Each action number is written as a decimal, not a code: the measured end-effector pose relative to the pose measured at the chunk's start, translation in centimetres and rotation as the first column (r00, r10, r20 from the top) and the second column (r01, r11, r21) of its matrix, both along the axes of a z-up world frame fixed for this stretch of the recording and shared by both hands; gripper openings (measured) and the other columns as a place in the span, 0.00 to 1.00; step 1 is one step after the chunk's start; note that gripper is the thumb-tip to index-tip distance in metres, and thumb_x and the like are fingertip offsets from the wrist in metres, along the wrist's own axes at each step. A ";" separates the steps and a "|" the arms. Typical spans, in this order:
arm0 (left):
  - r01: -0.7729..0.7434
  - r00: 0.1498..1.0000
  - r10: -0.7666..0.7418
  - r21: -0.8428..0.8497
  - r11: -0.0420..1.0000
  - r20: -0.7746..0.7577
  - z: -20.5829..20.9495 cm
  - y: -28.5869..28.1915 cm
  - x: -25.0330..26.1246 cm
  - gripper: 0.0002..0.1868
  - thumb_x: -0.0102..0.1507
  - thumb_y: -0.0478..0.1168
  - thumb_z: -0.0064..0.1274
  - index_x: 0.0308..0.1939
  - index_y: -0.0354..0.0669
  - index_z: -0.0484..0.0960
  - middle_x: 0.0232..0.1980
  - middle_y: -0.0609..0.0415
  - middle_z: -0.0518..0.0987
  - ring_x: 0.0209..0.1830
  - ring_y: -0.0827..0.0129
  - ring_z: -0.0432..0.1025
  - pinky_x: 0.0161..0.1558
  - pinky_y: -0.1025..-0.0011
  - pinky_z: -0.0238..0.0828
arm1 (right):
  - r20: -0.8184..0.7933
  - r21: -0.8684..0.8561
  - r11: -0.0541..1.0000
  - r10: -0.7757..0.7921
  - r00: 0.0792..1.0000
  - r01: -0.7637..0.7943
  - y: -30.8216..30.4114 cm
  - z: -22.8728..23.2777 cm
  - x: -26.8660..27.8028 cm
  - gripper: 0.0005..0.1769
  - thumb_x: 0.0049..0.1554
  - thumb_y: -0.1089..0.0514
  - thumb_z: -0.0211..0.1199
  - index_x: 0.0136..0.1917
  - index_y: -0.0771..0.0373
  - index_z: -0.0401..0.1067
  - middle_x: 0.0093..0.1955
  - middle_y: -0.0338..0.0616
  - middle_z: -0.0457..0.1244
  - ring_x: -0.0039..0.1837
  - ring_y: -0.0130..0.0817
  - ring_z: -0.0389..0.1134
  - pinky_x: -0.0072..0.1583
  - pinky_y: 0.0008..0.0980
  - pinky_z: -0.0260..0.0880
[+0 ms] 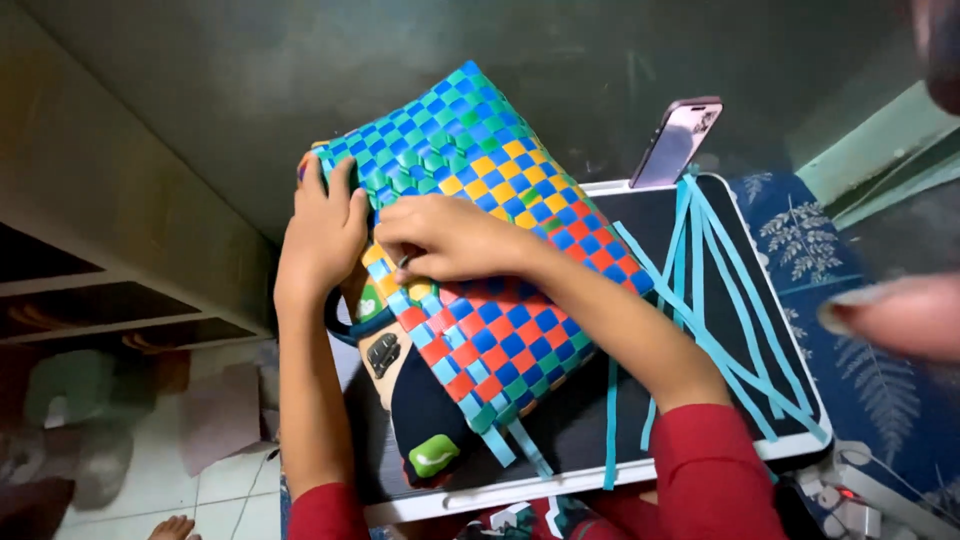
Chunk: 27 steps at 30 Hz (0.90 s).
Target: Weaving a plastic bag by threading colorful plastic strips through the bag's frame
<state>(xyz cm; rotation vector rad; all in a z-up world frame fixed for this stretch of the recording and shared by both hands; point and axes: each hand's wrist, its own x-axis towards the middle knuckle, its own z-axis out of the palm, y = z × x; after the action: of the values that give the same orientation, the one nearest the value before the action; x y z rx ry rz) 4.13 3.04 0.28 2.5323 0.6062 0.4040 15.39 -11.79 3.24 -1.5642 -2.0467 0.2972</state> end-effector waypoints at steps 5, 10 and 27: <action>0.006 0.998 -0.002 0.062 0.998 -0.061 -1.2 1.2 0.1 0.27 0.67 0.51 0.24 0.68 0.47 0.56 0.69 0.30 0.49 0.62 0.31 0.55 0.46 0.39 0.64 | 0.028 0.196 0.971 -0.144 0.989 0.136 0.0 -1.1 -0.8 0.12 0.49 0.53 0.67 0.33 0.51 0.63 0.34 0.32 0.56 0.46 0.41 0.64 0.47 0.41 0.64; 0.013 0.997 -0.004 0.121 0.993 -0.076 -1.4 1.1 0.3 0.26 0.67 0.48 0.27 0.68 0.43 0.57 0.68 0.25 0.51 0.60 0.27 0.56 0.46 0.36 0.64 | 0.130 0.496 0.833 -0.350 0.928 0.244 0.6 -1.7 -1.2 0.14 0.46 0.52 0.69 0.34 0.49 0.62 0.38 0.28 0.56 0.53 0.34 0.60 0.58 0.40 0.56; -0.006 0.998 0.009 0.039 0.999 -0.069 -0.5 0.8 0.0 0.27 0.68 0.51 0.25 0.69 0.48 0.57 0.69 0.31 0.50 0.62 0.33 0.55 0.46 0.41 0.64 | 0.105 0.352 0.887 -0.353 0.930 0.297 -1.0 -2.0 -2.6 0.18 0.59 0.55 0.54 0.59 0.62 0.54 0.36 0.37 0.66 0.47 0.39 0.69 0.62 0.40 0.55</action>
<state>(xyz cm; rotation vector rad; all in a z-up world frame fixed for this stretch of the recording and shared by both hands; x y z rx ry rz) 4.16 3.84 -0.25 2.5907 0.6397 0.3356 12.75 -12.79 1.29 -1.7220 -1.7891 -0.3015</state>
